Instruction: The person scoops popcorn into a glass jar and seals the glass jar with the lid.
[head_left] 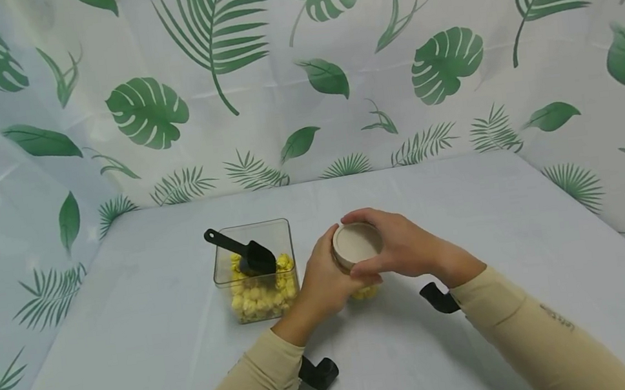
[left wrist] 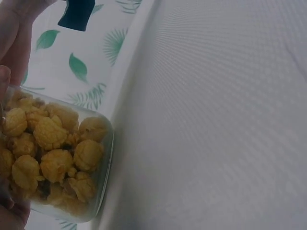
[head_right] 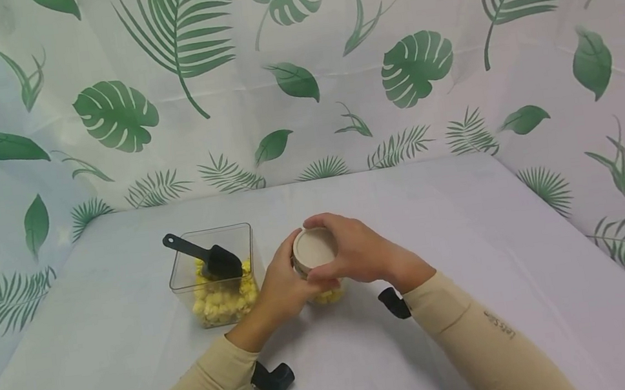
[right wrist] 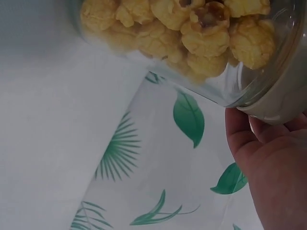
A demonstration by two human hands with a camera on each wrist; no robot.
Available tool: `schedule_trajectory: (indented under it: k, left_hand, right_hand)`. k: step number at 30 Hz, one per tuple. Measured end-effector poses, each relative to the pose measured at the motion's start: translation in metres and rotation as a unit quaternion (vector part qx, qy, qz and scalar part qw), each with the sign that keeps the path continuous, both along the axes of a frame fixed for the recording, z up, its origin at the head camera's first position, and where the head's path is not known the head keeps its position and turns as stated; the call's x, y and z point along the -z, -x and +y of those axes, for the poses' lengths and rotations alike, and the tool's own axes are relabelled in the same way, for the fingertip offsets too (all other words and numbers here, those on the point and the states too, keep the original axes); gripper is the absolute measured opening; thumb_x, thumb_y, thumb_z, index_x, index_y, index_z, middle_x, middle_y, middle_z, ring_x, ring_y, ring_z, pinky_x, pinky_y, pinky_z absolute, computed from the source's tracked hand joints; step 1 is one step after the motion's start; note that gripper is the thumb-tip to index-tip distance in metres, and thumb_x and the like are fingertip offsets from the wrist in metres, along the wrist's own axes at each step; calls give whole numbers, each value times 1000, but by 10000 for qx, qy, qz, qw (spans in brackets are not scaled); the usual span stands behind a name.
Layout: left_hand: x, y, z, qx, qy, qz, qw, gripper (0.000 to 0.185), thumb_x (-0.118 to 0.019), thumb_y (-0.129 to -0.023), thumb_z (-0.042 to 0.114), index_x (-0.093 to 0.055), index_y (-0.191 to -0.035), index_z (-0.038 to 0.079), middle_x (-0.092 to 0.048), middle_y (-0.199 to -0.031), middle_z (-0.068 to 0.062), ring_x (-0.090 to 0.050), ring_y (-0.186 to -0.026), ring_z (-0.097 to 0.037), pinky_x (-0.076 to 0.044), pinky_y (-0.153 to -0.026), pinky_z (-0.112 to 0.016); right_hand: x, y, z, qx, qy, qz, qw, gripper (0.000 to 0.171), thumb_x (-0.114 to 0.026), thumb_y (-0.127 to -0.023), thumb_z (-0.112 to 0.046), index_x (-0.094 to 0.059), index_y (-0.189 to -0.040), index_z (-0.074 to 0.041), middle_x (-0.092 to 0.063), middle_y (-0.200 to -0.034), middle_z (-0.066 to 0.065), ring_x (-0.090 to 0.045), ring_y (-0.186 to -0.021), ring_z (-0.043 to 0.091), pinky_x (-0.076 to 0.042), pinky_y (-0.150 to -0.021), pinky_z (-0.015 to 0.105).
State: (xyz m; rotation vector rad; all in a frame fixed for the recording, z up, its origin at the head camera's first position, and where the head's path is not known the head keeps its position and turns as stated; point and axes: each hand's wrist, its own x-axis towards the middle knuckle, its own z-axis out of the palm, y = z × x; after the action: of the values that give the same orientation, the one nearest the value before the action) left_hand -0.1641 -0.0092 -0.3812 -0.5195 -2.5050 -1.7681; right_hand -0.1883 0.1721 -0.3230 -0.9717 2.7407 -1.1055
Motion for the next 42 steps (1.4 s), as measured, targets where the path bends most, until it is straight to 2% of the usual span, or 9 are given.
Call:
schedule_trajectory:
  k: [5,14,18,22,26,30,34,38,42]
  left_hand:
    - [0,0,1,20,-58,-87,9999,102,-91,-76,23,-29,-154,2,-44,-143,-14,-50,-123,-28,-46,-99,-47]
    - [0,-1,1,5,20,-179,9998,104,-89,-78,31,-26,-155,2,-42,-145,-15,-50,-124,-29,-44,-101,-48]
    - [0,-2,1,62,-62,-177,9998,103,-89,-78,28,-26,-156,2,-41,-146,-15,-49,-126,-29,-43,-102,-49]
    - [0,-1,2,122,-120,-80,9998,105,-90,-77,25,-24,-156,2,-37,-148,-15,-47,-126,-28,-42,-103,-48]
    - [-3,-2,3,59,-45,118,9999,108,-91,-75,29,-22,-155,4,-29,-152,-14,-45,-127,-28,-41,-104,-48]
    - [-9,-2,6,-264,127,358,9989,107,-93,-72,32,-27,-151,4,-29,-149,-14,-43,-126,-30,-41,-102,-50]
    - [-13,0,11,-482,230,293,9981,104,-95,-69,35,-31,-146,3,-32,-142,-14,-41,-124,-29,-42,-99,-50]
    - [-13,1,11,-417,152,211,9988,99,-91,-73,35,-32,-146,3,-36,-139,-14,-44,-120,-28,-44,-96,-48]
    - [-11,2,7,-109,67,284,9995,92,-84,-79,30,-30,-148,2,-38,-138,-15,-49,-117,-28,-47,-94,-46]
  right_hand:
    - [-1,-1,-2,69,8,-72,9999,78,-90,-74,-29,-53,-138,-3,-59,-133,10,-56,-112,25,-48,-92,44]
    - [5,-6,-7,556,135,283,9980,88,-93,-69,-36,-52,-135,4,-59,-132,15,-56,-114,29,-49,-92,46]
    - [10,-7,0,442,262,90,9986,80,-81,-85,-36,-44,-144,3,-52,-142,17,-52,-124,31,-46,-98,50]
    - [16,-8,18,119,647,-209,9976,64,-64,-98,-21,-35,-151,0,-43,-151,17,-43,-136,33,-40,-106,55]
    - [24,-9,34,-84,711,-521,9961,71,-62,-93,-10,-27,-154,4,-35,-155,21,-36,-141,37,-37,-106,59]
    - [32,-9,32,-37,480,-847,9952,90,-74,-89,-23,-20,-155,7,-35,-155,22,-39,-137,38,-41,-104,58]
    - [36,-8,22,211,612,-1031,9926,103,-87,-79,-30,-25,-154,4,-45,-147,18,-48,-130,34,-44,-102,55]
    - [39,-6,16,359,829,-1032,9906,96,-90,-75,-25,-35,-151,-2,-52,-140,13,-51,-125,29,-44,-102,55]
    - [41,-6,14,441,844,-1015,9903,91,-86,-76,-24,-37,-150,-4,-53,-140,11,-51,-125,28,-43,-102,55]
